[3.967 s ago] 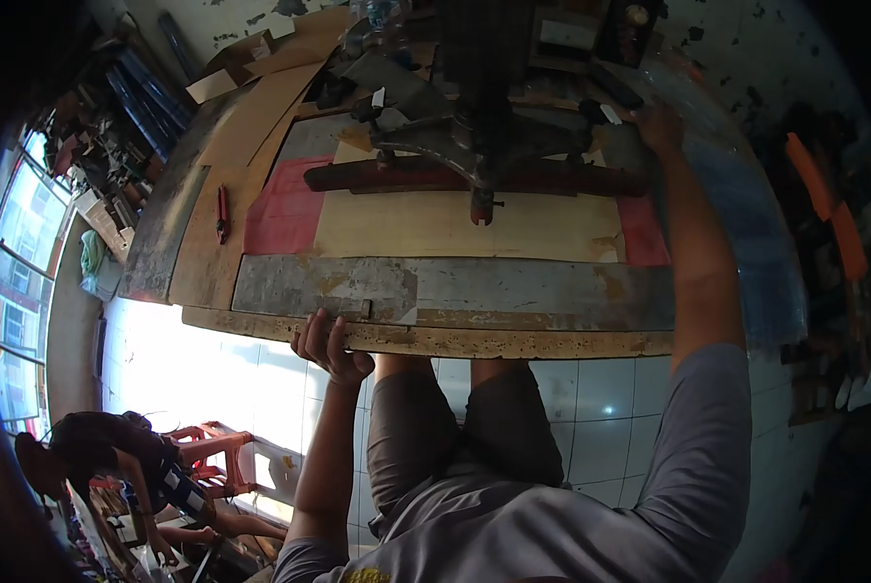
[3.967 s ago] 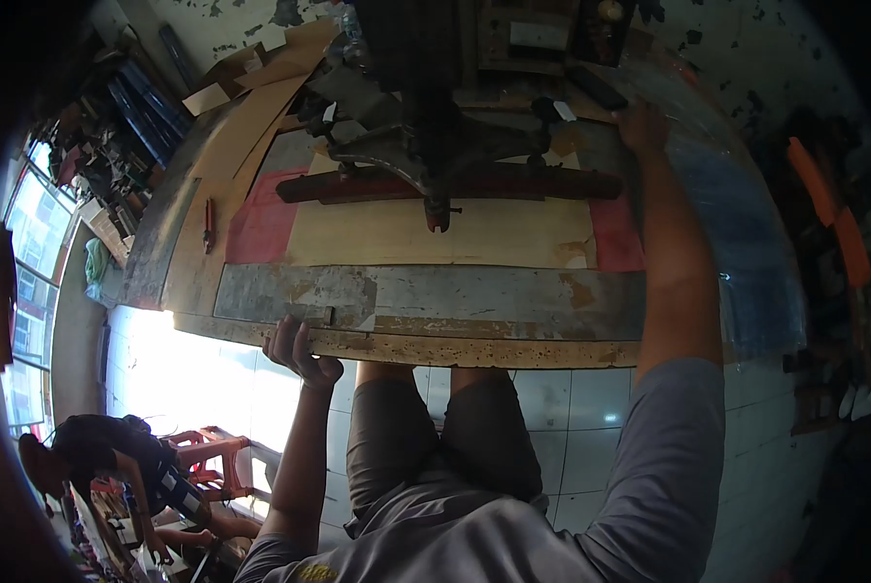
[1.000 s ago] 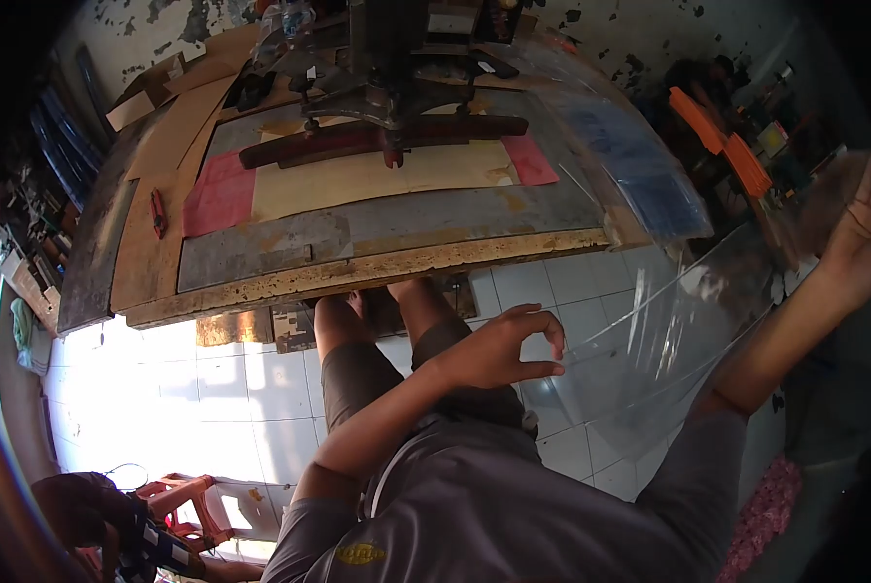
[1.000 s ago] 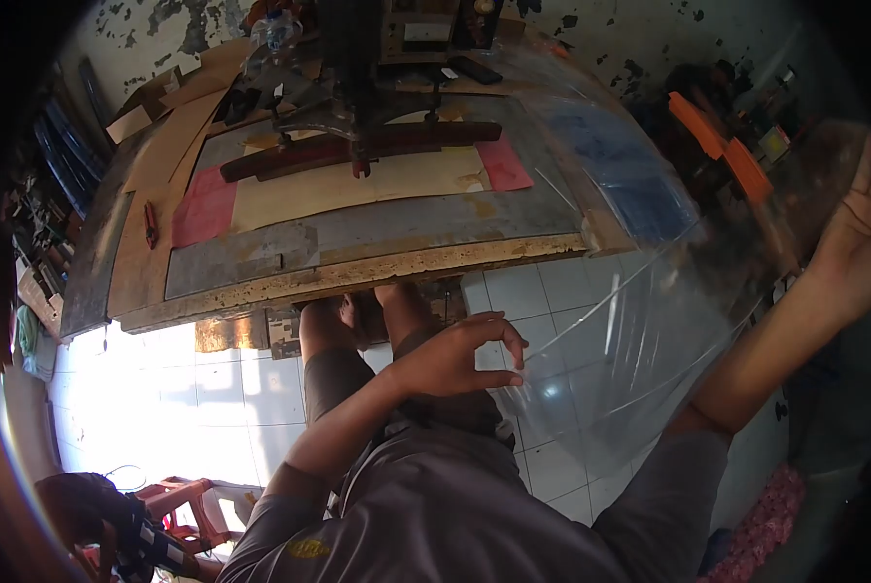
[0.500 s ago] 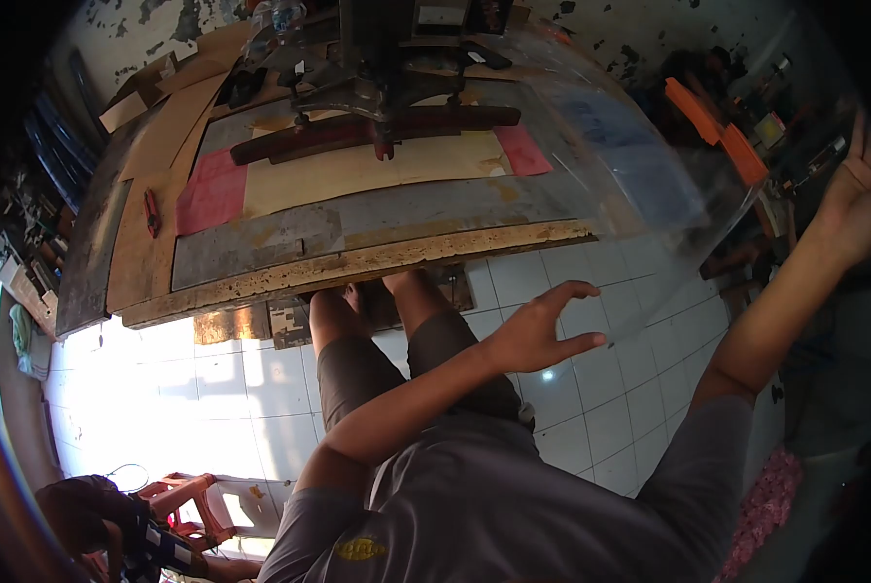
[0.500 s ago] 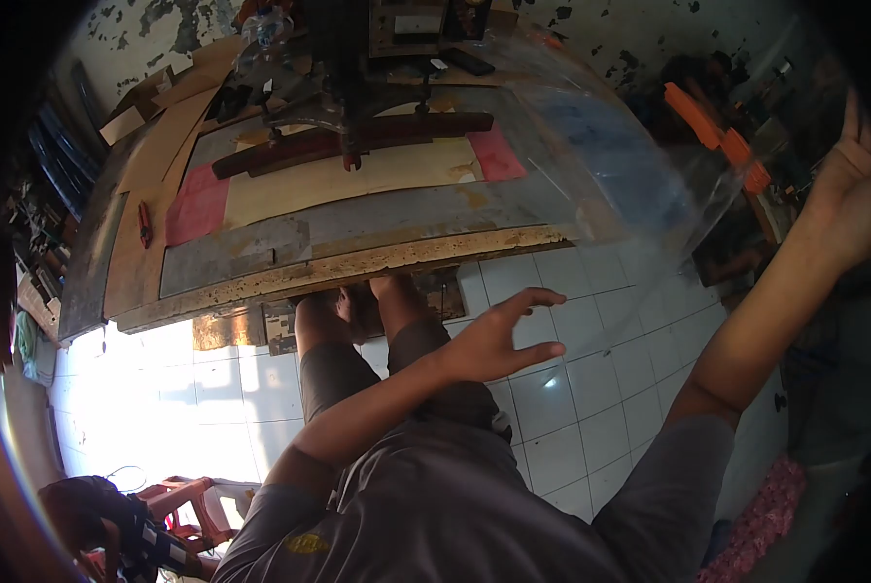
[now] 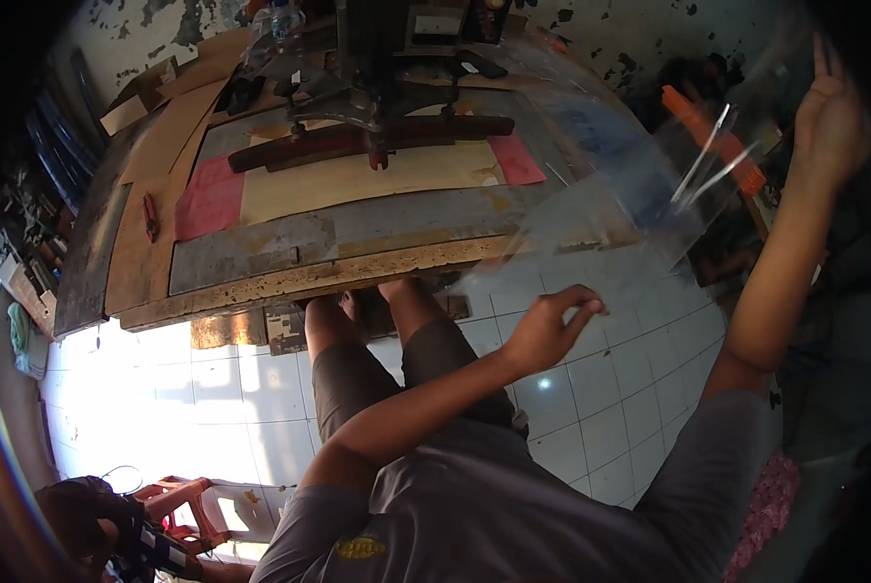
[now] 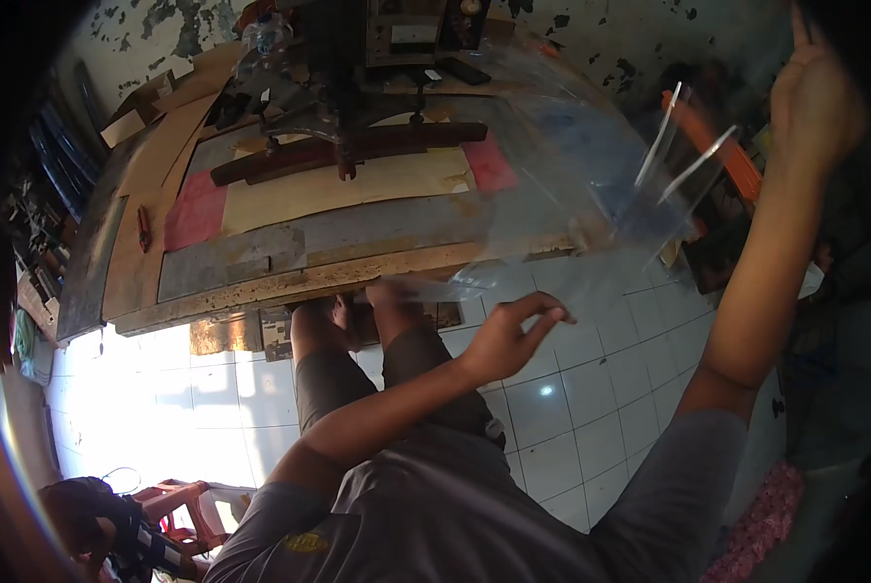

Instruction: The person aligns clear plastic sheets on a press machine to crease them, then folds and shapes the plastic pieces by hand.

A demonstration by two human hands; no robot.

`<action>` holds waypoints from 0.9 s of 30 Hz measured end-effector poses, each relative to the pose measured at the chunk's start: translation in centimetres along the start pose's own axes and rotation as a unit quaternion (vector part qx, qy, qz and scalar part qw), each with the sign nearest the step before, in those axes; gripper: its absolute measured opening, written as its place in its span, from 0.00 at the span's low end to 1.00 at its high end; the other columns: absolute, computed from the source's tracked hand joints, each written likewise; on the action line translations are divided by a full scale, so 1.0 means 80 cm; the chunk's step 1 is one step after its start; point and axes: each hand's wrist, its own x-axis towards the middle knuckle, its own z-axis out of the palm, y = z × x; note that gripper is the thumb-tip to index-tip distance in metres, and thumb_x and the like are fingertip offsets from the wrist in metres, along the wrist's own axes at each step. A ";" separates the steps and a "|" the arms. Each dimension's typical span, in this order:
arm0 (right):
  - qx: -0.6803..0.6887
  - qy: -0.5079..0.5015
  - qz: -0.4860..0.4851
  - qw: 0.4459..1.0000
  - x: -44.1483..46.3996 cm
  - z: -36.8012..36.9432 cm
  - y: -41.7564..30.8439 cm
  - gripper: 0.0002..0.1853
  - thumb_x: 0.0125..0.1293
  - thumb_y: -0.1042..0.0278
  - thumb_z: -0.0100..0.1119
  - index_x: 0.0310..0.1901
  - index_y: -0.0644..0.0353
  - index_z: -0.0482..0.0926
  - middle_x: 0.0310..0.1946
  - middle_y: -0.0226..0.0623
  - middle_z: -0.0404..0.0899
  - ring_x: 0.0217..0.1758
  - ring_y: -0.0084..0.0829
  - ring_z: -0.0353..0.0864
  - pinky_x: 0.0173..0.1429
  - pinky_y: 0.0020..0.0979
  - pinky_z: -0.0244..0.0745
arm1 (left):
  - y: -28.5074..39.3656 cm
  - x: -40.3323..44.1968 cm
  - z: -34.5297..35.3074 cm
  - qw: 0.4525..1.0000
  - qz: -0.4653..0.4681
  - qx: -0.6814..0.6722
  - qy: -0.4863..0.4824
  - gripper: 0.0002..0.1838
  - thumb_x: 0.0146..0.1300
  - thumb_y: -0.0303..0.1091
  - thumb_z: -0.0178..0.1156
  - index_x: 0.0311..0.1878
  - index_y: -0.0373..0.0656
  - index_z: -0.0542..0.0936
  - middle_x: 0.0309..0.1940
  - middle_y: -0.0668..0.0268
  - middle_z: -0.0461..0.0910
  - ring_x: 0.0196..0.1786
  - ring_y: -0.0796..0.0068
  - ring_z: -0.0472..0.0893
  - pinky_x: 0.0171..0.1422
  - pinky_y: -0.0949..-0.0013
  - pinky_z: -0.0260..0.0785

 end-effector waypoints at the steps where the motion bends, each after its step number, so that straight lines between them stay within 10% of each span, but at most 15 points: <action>1: -0.003 -0.004 0.009 1.000 0.015 -0.025 0.024 0.20 0.77 0.78 0.43 0.65 0.82 0.63 0.65 0.58 0.72 0.76 0.52 0.67 0.82 0.50 0.59 | -0.003 -0.004 -0.011 0.999 0.013 -0.024 0.037 0.13 0.78 0.38 0.60 0.45 0.35 0.81 0.36 0.58 0.88 0.44 0.64 0.89 0.48 0.66 0.77; 3: -0.005 -0.011 0.032 0.999 0.051 -0.097 0.087 0.15 0.81 0.75 0.43 0.64 0.72 0.65 0.58 0.47 0.76 0.76 0.42 0.66 0.74 0.42 0.66 | -0.006 -0.012 -0.045 0.991 -0.036 -0.113 0.056 0.13 0.77 0.38 0.62 0.44 0.36 0.81 0.34 0.64 0.86 0.41 0.74 0.85 0.45 0.70 0.74; 7: -0.059 0.061 0.139 0.987 0.008 -0.093 0.079 0.22 0.80 0.75 0.36 0.67 0.81 0.69 0.67 0.58 0.74 0.79 0.46 0.66 0.85 0.52 0.56 | 0.049 -0.024 -0.122 0.988 -0.083 -0.068 0.107 0.11 0.74 0.37 0.66 0.42 0.38 0.82 0.31 0.74 0.80 0.35 0.86 0.75 0.42 0.75 0.68; 14: -0.128 -0.004 0.131 0.983 -0.048 -0.188 0.085 0.22 0.82 0.67 0.44 0.67 0.76 0.73 0.72 0.54 0.70 0.78 0.39 0.68 0.84 0.40 0.56 | 0.114 -0.046 -0.191 0.989 -0.129 0.034 0.066 0.10 0.71 0.38 0.69 0.45 0.41 0.88 0.28 0.79 0.78 0.31 0.91 0.70 0.36 0.78 0.64; 17: -0.186 0.017 0.145 0.972 -0.076 -0.182 0.036 0.24 0.84 0.63 0.41 0.68 0.72 0.74 0.71 0.48 0.74 0.76 0.38 0.70 0.84 0.40 0.54 | 0.121 -0.057 -0.205 0.986 -0.153 0.013 0.064 0.13 0.76 0.40 0.64 0.43 0.38 0.88 0.37 0.69 0.87 0.43 0.85 0.82 0.48 0.75 0.75; 20: -0.263 -0.028 0.120 0.957 -0.096 -0.204 0.012 0.24 0.84 0.62 0.44 0.68 0.73 0.74 0.70 0.46 0.76 0.74 0.38 0.72 0.81 0.40 0.60 | 0.108 -0.071 -0.227 0.985 -0.159 0.029 0.061 0.18 0.78 0.46 0.61 0.48 0.40 0.88 0.33 0.76 0.84 0.29 0.90 0.71 0.35 0.79 0.66; 27: -0.496 -0.006 -0.072 0.866 -0.156 -0.235 -0.077 0.18 0.82 0.63 0.52 0.57 0.71 0.81 0.52 0.45 0.86 0.54 0.33 0.85 0.58 0.33 0.80 | 0.181 -0.117 -0.268 0.966 -0.211 -0.144 0.038 0.24 0.82 0.46 0.50 0.42 0.36 0.86 0.55 0.56 0.86 0.53 0.74 0.81 0.61 0.67 0.71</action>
